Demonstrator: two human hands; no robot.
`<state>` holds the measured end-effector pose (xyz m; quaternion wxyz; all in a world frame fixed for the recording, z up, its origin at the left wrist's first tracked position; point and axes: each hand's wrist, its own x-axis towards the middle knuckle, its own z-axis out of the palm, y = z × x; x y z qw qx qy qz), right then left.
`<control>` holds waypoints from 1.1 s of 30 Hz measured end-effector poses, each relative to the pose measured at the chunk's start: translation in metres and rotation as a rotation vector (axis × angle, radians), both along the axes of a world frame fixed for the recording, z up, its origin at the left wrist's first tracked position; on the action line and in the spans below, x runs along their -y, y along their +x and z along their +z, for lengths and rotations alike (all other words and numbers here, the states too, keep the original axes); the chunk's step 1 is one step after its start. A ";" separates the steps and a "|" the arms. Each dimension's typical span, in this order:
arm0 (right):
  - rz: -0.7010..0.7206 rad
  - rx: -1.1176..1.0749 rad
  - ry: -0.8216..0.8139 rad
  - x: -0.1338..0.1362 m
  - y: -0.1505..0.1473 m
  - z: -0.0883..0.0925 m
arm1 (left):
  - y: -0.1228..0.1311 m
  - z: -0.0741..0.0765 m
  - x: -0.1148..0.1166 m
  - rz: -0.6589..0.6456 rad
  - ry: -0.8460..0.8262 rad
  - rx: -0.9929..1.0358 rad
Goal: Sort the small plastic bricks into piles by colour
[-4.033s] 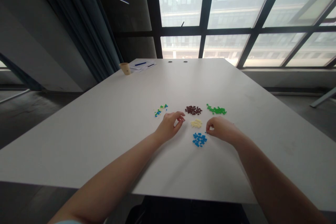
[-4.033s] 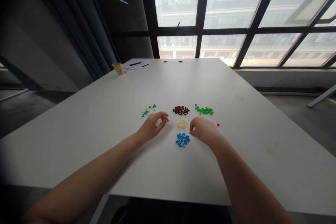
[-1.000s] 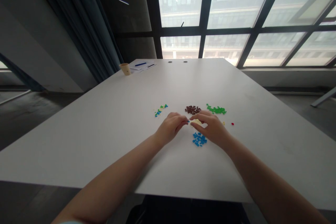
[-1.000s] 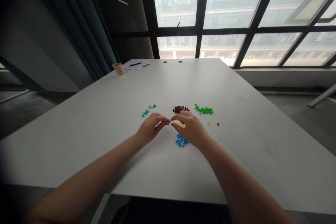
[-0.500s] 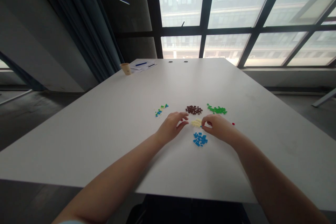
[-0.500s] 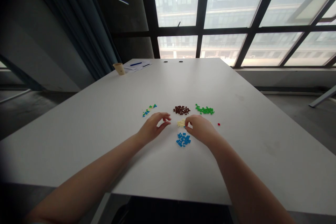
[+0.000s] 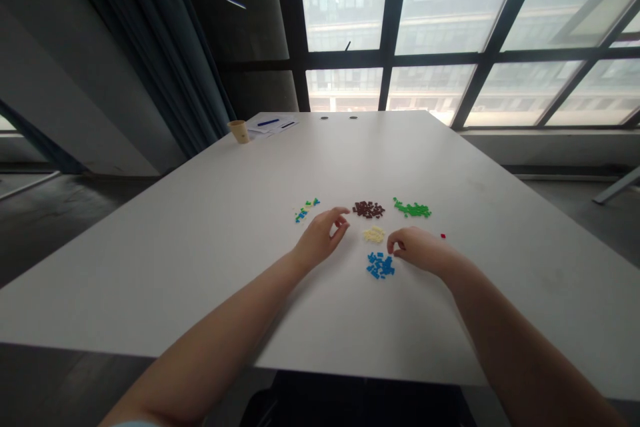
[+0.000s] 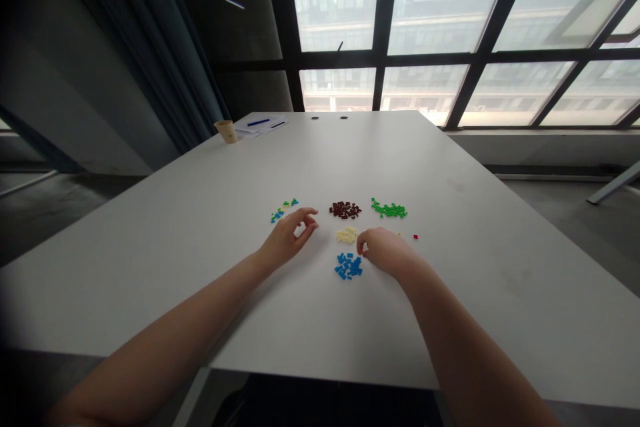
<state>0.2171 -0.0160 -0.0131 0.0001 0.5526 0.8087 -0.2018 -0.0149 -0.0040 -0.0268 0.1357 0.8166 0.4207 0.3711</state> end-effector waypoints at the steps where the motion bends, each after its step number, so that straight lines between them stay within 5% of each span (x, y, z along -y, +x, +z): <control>1: 0.002 -0.006 -0.006 0.000 0.000 0.000 | -0.003 -0.001 -0.003 0.044 -0.016 0.035; 8: -0.007 -0.042 -0.034 0.004 0.000 0.002 | -0.035 -0.008 -0.035 0.351 -0.081 0.332; 14: 0.003 -0.052 -0.027 0.004 0.001 0.003 | -0.044 -0.019 -0.048 0.403 -0.151 0.433; 26: -0.017 -0.039 -0.009 0.004 0.001 0.000 | -0.050 -0.024 -0.053 0.416 -0.097 0.334; 33: -0.020 -0.027 -0.001 0.005 -0.001 0.004 | -0.052 -0.037 -0.063 0.431 -0.092 -0.094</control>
